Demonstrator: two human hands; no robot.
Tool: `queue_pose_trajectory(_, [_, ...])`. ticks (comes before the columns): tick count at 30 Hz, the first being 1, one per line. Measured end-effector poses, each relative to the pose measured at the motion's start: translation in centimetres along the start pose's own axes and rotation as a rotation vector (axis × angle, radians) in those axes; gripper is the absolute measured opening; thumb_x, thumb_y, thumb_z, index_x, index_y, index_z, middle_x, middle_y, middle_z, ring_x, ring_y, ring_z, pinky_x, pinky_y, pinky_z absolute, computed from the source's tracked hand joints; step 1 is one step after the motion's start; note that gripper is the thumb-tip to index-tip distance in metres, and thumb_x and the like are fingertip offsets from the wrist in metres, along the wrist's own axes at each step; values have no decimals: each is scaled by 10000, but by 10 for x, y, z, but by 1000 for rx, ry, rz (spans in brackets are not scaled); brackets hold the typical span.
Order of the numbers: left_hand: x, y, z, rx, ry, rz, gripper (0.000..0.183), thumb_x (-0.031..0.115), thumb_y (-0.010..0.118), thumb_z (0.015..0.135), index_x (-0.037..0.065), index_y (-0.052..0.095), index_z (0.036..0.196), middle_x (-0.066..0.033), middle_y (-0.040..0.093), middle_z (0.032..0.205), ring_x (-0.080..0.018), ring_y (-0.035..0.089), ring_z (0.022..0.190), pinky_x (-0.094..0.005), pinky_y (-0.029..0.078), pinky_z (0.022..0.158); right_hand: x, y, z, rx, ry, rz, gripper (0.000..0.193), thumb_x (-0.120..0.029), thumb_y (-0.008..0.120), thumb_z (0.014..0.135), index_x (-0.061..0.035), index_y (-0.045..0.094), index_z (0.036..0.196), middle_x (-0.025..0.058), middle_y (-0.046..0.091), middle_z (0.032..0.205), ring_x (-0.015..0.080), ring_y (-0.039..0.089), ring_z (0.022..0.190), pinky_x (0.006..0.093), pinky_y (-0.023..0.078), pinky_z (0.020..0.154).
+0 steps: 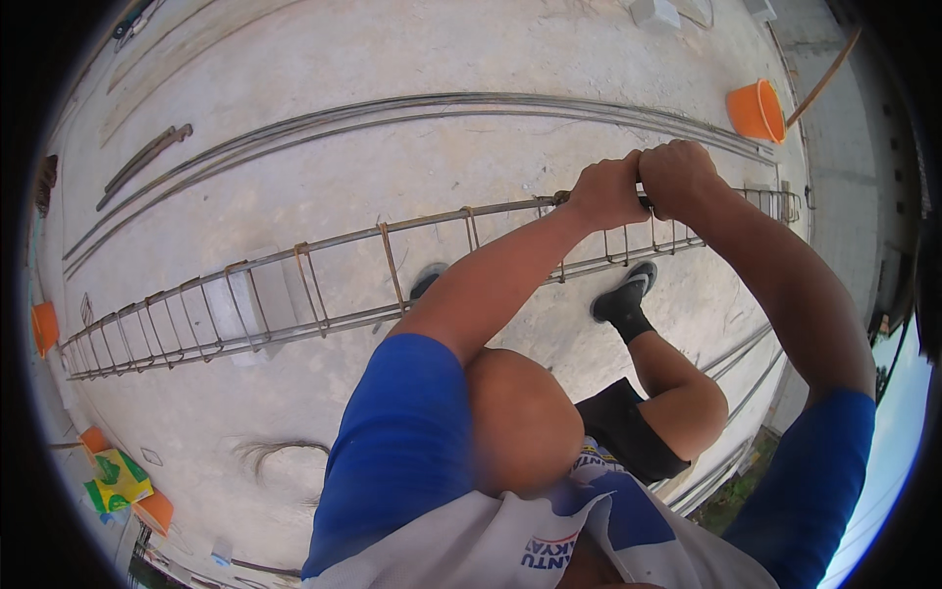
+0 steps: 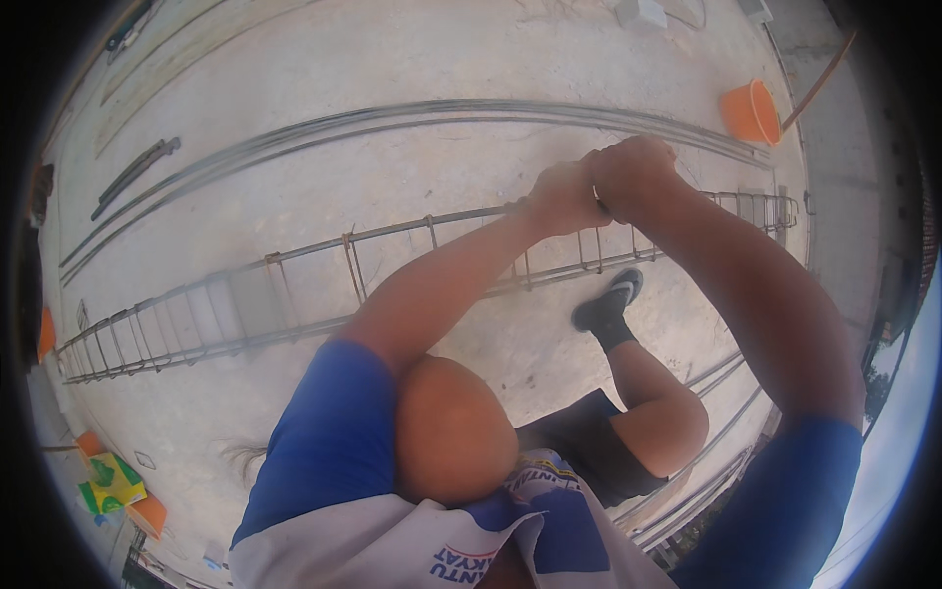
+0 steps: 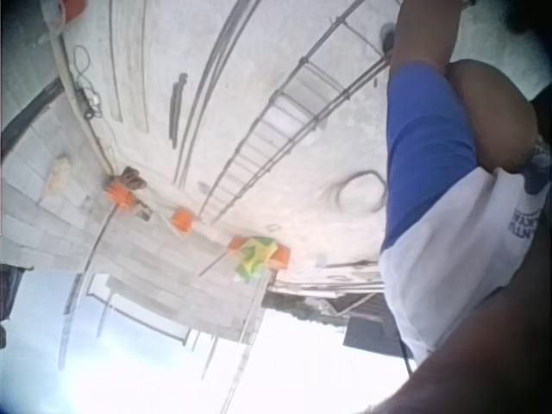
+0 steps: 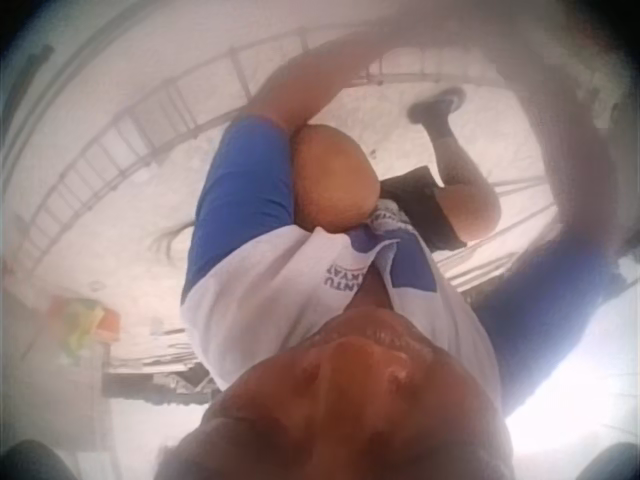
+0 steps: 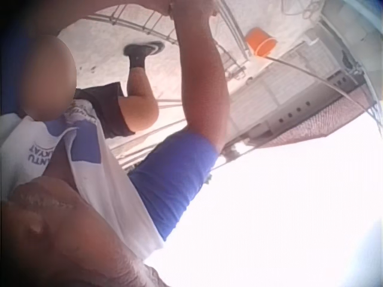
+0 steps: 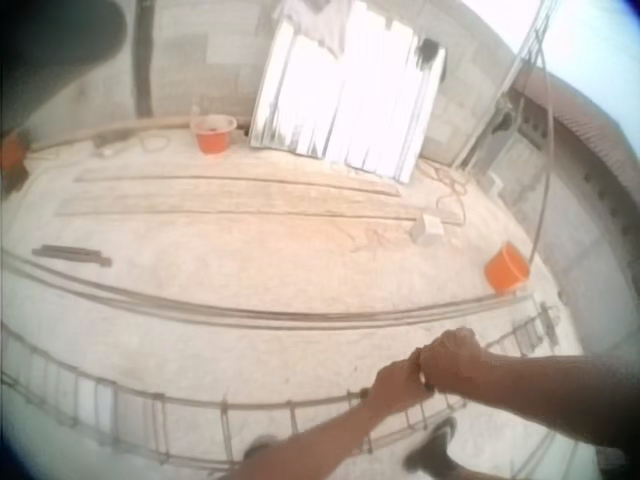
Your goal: The person squats on a concrete floor and uses pliers to twist wire ties around the intersections of a metal rebar cage. Another person walks nearby carrying a wooden plank. The rebar cage remains on the floor as the person continues tying.
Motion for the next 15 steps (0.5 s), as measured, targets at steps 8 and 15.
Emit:
queue_pose_trajectory(8, [-29, 10, 11, 38, 79, -85, 506, 207, 725, 646, -5, 541, 1066, -202, 648, 912, -345, 632, 924, -410, 513, 787, -3, 0, 10, 157, 15, -15, 219, -188, 645, 803, -34, 691, 952, 91, 649, 840, 247, 639, 867, 391, 497, 809])
queue_pose_trajectory(15, [-6, -6, -3, 3, -144, -51, 319, 235, 708, 680, -2, 615, 873, -156, 672, 817, -317, 659, 778, -395, 535, 717, 12, 0, -1, -589, 197, 404, 235, -220, 686, 788, -26, 688, 921, 83, 670, 848, 235, 666, 868, 407, 530, 776])
Point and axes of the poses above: each hand's wrist, its own z-axis towards the middle knuckle, its own y-axis out of the palm, x = y × z, the point moved 9 cm from there along z, towards the middle knuckle
